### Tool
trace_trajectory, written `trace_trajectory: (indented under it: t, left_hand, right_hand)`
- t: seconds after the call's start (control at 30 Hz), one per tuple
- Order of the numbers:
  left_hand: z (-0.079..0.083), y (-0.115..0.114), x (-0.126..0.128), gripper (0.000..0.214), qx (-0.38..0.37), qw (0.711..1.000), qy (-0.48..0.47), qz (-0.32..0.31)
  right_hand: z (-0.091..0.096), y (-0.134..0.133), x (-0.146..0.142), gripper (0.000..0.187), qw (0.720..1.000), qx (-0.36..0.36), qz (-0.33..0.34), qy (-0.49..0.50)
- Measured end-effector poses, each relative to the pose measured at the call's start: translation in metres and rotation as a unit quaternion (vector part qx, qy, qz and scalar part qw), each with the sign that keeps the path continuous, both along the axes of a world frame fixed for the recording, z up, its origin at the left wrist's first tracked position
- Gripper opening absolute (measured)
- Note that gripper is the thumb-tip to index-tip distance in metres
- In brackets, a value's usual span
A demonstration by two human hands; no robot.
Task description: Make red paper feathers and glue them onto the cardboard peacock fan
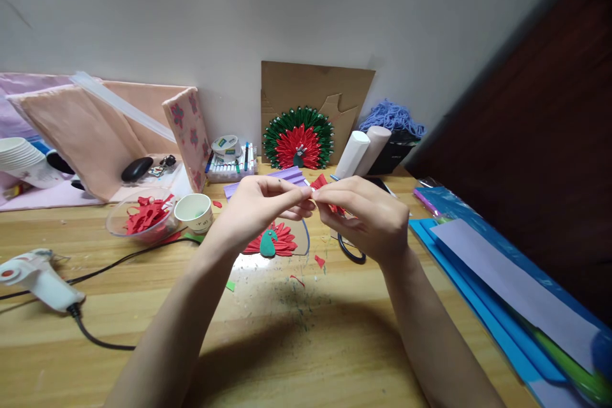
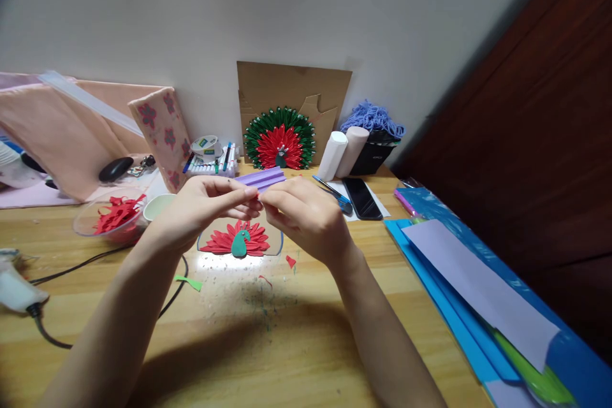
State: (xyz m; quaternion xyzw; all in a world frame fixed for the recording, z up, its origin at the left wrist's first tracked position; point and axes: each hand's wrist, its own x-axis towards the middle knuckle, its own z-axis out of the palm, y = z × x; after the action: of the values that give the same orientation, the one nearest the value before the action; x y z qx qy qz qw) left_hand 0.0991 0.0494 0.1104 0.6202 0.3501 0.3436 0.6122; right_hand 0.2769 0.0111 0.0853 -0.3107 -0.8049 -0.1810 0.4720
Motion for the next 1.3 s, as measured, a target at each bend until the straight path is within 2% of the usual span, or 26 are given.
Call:
trace_trajectory:
  t: [0.33, 0.47, 0.6, 0.83, 1.0, 1.1, 1.2, 1.3]
  left_hand:
    - [-0.001, 0.004, -0.007, 0.02, -0.026, 0.999, 0.002, -0.038]
    - [0.0, 0.006, -0.014, 0.019, -0.029, 0.998, 0.011, -0.059]
    - [0.004, 0.005, -0.017, 0.019, -0.031, 0.998, 0.024, -0.047]
    - [0.006, 0.001, -0.013, 0.021, 0.002, 0.998, 0.041, -0.053]
    - [0.003, 0.0, -0.007, 0.019, -0.009, 0.998, 0.036, -0.043]
    - [0.001, 0.0, -0.005, 0.019, -0.011, 0.999, 0.023, -0.035]
    - [0.001, -0.002, -0.003, 0.022, 0.001, 0.999, 0.03, -0.019]
    - [0.001, -0.005, 0.0, 0.023, 0.017, 0.999, 0.037, 0.001]
  right_hand:
    - [0.001, 0.0, 0.0, 0.019, 0.999, -0.039, 0.017, 0.031]
    - [0.001, -0.002, 0.0, 0.02, 0.991, -0.095, 0.057, 0.072]
    - [0.001, -0.002, 0.003, 0.021, 0.979, -0.149, 0.088, 0.108]
    - [0.002, -0.003, 0.003, 0.022, 0.976, -0.152, 0.074, 0.135]
    - [0.003, -0.004, 0.004, 0.021, 0.975, -0.16, 0.08, 0.132]
    - [0.005, -0.006, 0.002, 0.015, 0.95, -0.237, 0.07, 0.191]
    - [0.007, -0.006, -0.001, 0.013, 0.893, -0.345, 0.075, 0.278]
    - [0.008, -0.005, -0.003, 0.013, 0.848, -0.409, 0.094, 0.324]
